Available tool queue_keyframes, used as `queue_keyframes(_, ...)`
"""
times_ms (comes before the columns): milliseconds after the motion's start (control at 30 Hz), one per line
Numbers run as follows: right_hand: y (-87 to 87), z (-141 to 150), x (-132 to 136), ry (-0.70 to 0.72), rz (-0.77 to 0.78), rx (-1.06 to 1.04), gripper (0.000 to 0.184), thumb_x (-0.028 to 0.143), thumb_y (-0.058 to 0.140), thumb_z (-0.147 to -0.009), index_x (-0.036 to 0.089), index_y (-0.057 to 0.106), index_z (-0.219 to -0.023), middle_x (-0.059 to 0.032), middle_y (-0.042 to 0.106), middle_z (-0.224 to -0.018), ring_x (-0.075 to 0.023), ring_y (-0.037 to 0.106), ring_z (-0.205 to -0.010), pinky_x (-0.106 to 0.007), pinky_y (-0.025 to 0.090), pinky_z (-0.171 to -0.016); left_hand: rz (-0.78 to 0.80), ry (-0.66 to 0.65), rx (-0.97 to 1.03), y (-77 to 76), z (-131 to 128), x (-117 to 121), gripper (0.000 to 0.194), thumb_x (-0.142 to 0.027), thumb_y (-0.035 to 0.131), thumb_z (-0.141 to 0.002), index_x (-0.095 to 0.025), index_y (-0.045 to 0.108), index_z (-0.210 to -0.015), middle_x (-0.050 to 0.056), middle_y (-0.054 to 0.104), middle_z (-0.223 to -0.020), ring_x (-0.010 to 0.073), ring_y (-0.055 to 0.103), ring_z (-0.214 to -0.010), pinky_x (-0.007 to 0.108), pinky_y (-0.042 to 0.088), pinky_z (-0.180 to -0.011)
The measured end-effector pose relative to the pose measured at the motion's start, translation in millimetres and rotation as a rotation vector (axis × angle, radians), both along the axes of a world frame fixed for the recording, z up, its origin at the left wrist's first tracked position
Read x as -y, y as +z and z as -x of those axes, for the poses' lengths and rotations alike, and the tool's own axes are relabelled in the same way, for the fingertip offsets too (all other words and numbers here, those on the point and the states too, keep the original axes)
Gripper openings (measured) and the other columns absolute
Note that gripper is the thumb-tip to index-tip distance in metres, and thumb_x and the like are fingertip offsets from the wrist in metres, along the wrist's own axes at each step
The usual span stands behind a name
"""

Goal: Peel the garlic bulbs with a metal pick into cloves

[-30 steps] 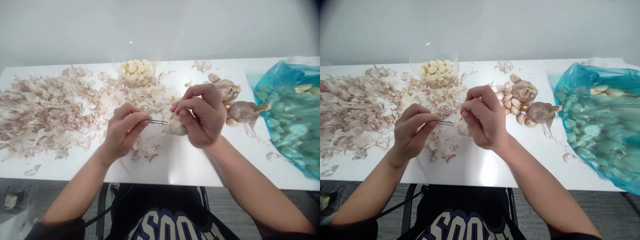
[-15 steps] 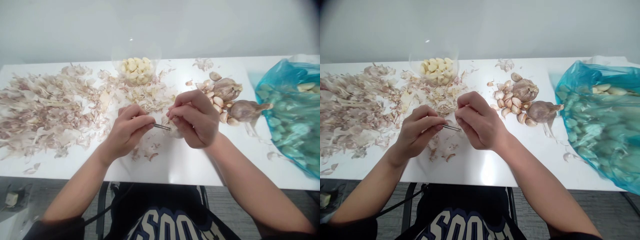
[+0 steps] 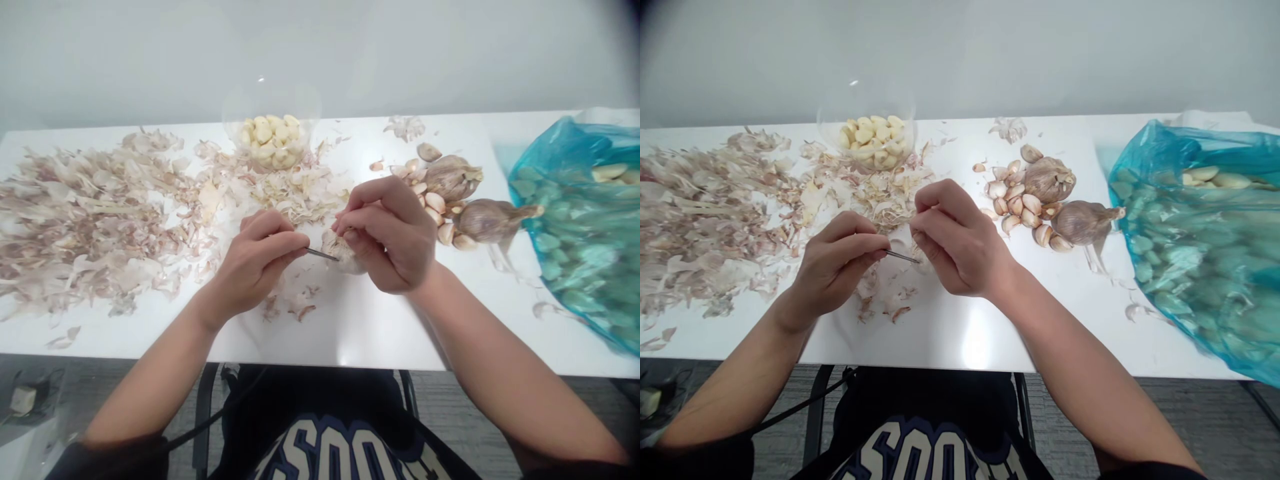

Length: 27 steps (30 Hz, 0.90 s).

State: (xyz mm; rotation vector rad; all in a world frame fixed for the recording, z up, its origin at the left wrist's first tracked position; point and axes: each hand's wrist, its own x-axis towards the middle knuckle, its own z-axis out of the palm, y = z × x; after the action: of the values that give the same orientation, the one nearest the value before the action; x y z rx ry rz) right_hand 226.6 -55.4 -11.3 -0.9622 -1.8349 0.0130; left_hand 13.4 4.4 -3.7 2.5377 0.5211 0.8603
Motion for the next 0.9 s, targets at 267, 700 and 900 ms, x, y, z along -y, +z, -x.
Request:
queue_keyframes(267, -4.1, -0.9, -0.5, -0.056, 0.042, -0.067, 0.015, 0.018, 0.047, -0.094, 0.023, 0.061, -0.091, -0.0064, 0.058, -0.098, -0.0116, 0.058, -0.075, -0.029, 0.059, -0.062, -0.036, -0.025, 0.027, 0.6, 0.1, -0.1, 0.011, -0.012, 0.054, -0.094, -0.021, 0.061, -0.092, 0.0, 0.055, -0.083, 0.0117, 0.052, -0.077, 0.029, 0.045, -0.07)
queue_keyframes(700, -0.9, -4.4, -5.9, -0.187, -0.023, -0.142, 0.017, 0.016, 0.049, -0.09, 0.023, 0.064, -0.085, -0.0026, 0.056, -0.091, -0.0098, 0.053, -0.069, -0.028, 0.05, -0.057, -0.121, -0.055, -0.222, -4.2, 1.2, 4.5, 0.009, -0.02, 0.057, -0.095, -0.02, 0.062, -0.087, 0.0, 0.056, -0.082, 0.0139, 0.051, -0.08, 0.035, 0.036, -0.079)
queue_keyframes(900, -4.2, -2.6, -4.8, -0.197, 0.01, -0.143, 0.017, 0.021, 0.048, -0.092, 0.023, 0.064, -0.085, -0.0049, 0.056, -0.092, -0.0125, 0.054, -0.073, -0.03, 0.05, -0.057, -0.085, 0.064, 0.034, 2.7, 1.0, 2.5, 0.009, -0.019, 0.056, -0.094, -0.024, 0.063, -0.093, 0.0, 0.057, -0.081, 0.0122, 0.055, -0.073, 0.031, 0.045, -0.068)
